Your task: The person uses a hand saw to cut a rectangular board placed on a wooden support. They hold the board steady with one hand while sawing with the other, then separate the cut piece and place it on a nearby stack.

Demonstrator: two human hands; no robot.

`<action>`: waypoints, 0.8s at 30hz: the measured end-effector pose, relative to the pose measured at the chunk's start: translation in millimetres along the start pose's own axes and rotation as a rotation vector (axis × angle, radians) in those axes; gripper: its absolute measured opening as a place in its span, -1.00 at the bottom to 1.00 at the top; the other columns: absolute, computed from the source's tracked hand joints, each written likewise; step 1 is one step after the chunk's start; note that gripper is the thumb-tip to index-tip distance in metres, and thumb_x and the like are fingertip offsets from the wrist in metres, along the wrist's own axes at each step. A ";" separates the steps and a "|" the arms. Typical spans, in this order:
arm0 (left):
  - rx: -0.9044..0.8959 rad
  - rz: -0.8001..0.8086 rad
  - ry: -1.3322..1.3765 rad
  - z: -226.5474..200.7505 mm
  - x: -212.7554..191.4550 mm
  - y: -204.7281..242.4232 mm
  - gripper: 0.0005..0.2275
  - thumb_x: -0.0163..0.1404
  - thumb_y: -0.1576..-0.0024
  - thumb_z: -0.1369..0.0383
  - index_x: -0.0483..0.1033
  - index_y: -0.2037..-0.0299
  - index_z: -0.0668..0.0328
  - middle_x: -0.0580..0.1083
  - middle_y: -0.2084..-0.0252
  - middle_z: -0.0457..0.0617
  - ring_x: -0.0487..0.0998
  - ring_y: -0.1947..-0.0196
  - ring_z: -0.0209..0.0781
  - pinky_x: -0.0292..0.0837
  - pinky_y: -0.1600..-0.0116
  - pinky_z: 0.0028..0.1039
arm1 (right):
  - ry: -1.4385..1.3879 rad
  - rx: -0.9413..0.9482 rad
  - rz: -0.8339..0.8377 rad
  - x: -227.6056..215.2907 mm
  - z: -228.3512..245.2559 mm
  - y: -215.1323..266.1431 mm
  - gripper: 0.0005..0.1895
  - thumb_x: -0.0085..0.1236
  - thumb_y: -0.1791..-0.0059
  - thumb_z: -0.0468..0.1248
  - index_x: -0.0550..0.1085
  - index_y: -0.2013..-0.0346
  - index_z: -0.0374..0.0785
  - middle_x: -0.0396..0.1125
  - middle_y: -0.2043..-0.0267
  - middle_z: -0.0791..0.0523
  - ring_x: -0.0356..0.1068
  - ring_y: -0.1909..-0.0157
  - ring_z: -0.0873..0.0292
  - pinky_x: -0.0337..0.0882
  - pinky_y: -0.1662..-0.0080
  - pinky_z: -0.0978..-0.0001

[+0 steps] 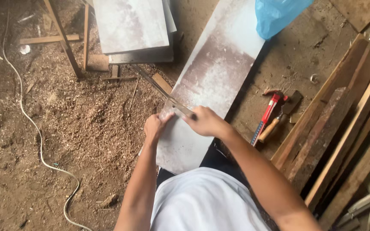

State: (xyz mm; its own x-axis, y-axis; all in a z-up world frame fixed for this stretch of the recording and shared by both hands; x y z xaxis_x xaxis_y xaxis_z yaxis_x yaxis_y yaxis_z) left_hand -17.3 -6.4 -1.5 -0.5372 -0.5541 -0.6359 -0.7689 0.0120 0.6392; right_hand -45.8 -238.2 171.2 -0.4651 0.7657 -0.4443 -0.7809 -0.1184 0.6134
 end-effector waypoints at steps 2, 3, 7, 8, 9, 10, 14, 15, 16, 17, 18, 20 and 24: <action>0.012 -0.030 -0.017 -1.8 -0.8 -6.4 -0.24 0.03 0.14 -0.41 0.68 0.11 0.16 0.61 0.38 0.14 0.66 0.34 0.03 0.50 0.20 -0.20 | -0.039 -0.126 -0.095 8.8 14.9 -45.7 -0.73 0.17 0.06 -0.11 0.57 0.35 -0.29 0.47 0.37 -0.13 0.52 0.30 -0.09 0.48 0.22 0.10; 0.008 -0.033 -0.033 3.0 0.7 -2.5 -0.24 0.04 0.14 -0.41 0.68 0.08 0.14 0.61 0.37 0.16 0.65 0.32 0.06 0.50 0.19 -0.17 | -0.018 -0.099 -0.073 15.9 19.9 -59.6 -0.70 0.16 0.03 -0.09 0.57 0.37 -0.31 0.47 0.37 -0.14 0.53 0.29 -0.10 0.48 0.19 0.09; 0.005 -0.050 0.014 11.4 2.7 -9.1 -0.27 0.02 0.16 -0.40 0.67 0.03 0.02 0.59 0.36 0.16 0.63 0.32 0.10 0.48 0.20 -0.14 | 0.022 -0.087 -0.049 27.3 33.1 -73.8 -0.67 0.11 -0.01 -0.09 0.57 0.38 -0.33 0.47 0.36 -0.15 0.53 0.25 -0.12 0.47 0.15 0.07; -0.007 -0.046 0.023 13.3 2.4 -10.0 -0.27 0.01 0.15 -0.39 0.68 0.05 0.02 0.60 0.38 0.12 0.63 0.35 0.05 0.47 0.23 -0.16 | 0.019 -0.103 -0.056 24.9 33.1 -62.8 -0.68 0.10 -0.02 -0.11 0.58 0.38 -0.33 0.47 0.36 -0.15 0.53 0.24 -0.12 0.47 0.16 0.07; -0.009 -0.043 0.033 10.4 3.3 -15.5 -0.28 0.01 0.15 -0.39 0.68 0.06 0.03 0.60 0.40 0.09 0.62 0.38 0.01 0.46 0.26 -0.18 | 0.024 -0.123 -0.054 19.2 30.6 -48.7 -0.69 0.12 0.00 -0.12 0.57 0.38 -0.34 0.47 0.37 -0.15 0.53 0.25 -0.13 0.48 0.18 0.07; -0.016 -0.015 0.016 7.7 4.5 -19.4 -0.28 0.02 0.15 -0.39 0.68 0.10 0.06 0.60 0.43 0.05 0.62 0.42 -0.05 0.45 0.31 -0.22 | 0.030 -0.143 -0.052 13.1 26.7 -29.5 -0.70 0.14 0.02 -0.13 0.55 0.37 -0.36 0.46 0.38 -0.15 0.53 0.26 -0.13 0.48 0.20 0.08; -0.060 0.035 -0.032 11.3 1.1 -14.4 -0.27 0.07 0.14 -0.40 0.68 0.21 0.19 0.56 0.51 -0.03 0.56 0.56 -0.23 0.36 0.47 -0.38 | 0.002 -0.074 -0.017 -17.4 1.6 72.4 -0.60 0.09 -0.03 -0.06 0.41 0.56 -0.29 0.32 0.67 0.02 0.34 0.59 0.15 0.30 0.44 0.17; -0.058 0.036 -0.042 8.6 0.5 -15.1 -0.27 0.09 0.13 -0.40 0.68 0.23 0.22 0.55 0.52 -0.03 0.53 0.58 -0.26 0.34 0.49 -0.42 | -0.004 -0.073 -0.035 -23.6 -4.1 94.3 -0.56 0.09 -0.03 -0.04 0.37 0.61 -0.27 0.27 0.71 0.08 0.25 0.64 0.22 0.26 0.48 0.20; -0.068 0.043 -0.051 5.7 0.5 -15.5 -0.26 0.07 0.13 -0.41 0.68 0.25 0.22 0.55 0.52 -0.03 0.52 0.57 -0.25 0.31 0.49 -0.39 | -0.025 -0.077 -0.051 -26.8 -7.7 105.2 -0.55 0.09 -0.03 -0.04 0.36 0.62 -0.27 0.24 0.71 0.08 0.21 0.64 0.23 0.25 0.49 0.20; -0.081 0.049 -0.060 5.2 -0.2 -14.4 -0.25 0.05 0.13 -0.42 0.69 0.27 0.23 0.55 0.52 -0.03 0.51 0.57 -0.24 0.28 0.48 -0.36 | -0.047 -0.083 -0.064 -27.6 -11.2 112.4 -0.54 0.09 -0.04 -0.04 0.35 0.64 -0.27 0.21 0.72 0.09 0.17 0.64 0.24 0.23 0.49 0.20; -0.095 0.056 -0.070 5.0 -0.3 -13.5 -0.25 0.03 0.14 -0.43 0.69 0.28 0.24 0.54 0.51 -0.03 0.50 0.57 -0.23 0.26 0.47 -0.33 | -0.069 -0.089 -0.076 -27.5 -14.5 114.7 -0.52 0.09 -0.04 -0.04 0.34 0.65 -0.27 0.18 0.72 0.09 0.13 0.63 0.24 0.22 0.50 0.20; -0.064 0.035 -0.046 6.0 -0.8 -13.2 -0.26 0.02 0.19 -0.43 0.66 0.20 0.12 0.55 0.52 0.01 0.54 0.54 -0.18 0.35 0.42 -0.27 | -0.060 -0.071 -0.074 -20.0 -17.0 96.9 -0.53 0.10 -0.04 -0.05 0.33 0.64 -0.29 0.20 0.71 0.08 0.15 0.62 0.26 0.23 0.49 0.21; -0.013 -0.020 -0.076 9.1 5.9 -12.1 -0.21 0.05 0.13 -0.46 0.69 0.23 0.26 0.60 0.40 0.11 0.65 0.38 -0.07 0.52 0.20 -0.24 | -0.025 -0.118 -0.110 4.7 -9.2 11.5 -0.63 0.11 -0.02 -0.06 0.46 0.50 -0.29 0.37 0.58 -0.08 0.44 0.51 0.05 0.38 0.37 0.15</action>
State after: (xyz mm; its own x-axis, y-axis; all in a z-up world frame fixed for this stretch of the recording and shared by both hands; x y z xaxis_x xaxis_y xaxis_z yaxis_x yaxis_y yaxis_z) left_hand -14.3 -2.2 -17.0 -0.5471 -0.4897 -0.6789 -0.7753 -0.0093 0.6315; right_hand -60.8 -241.7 170.1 -0.3643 0.7936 -0.4873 -0.8709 -0.1051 0.4800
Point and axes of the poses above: each hand's wrist, its own y-axis away from the middle knuckle, its own x-axis out of the palm, z = x × y, the point moved 1 cm from there along -y, towards the middle knuckle
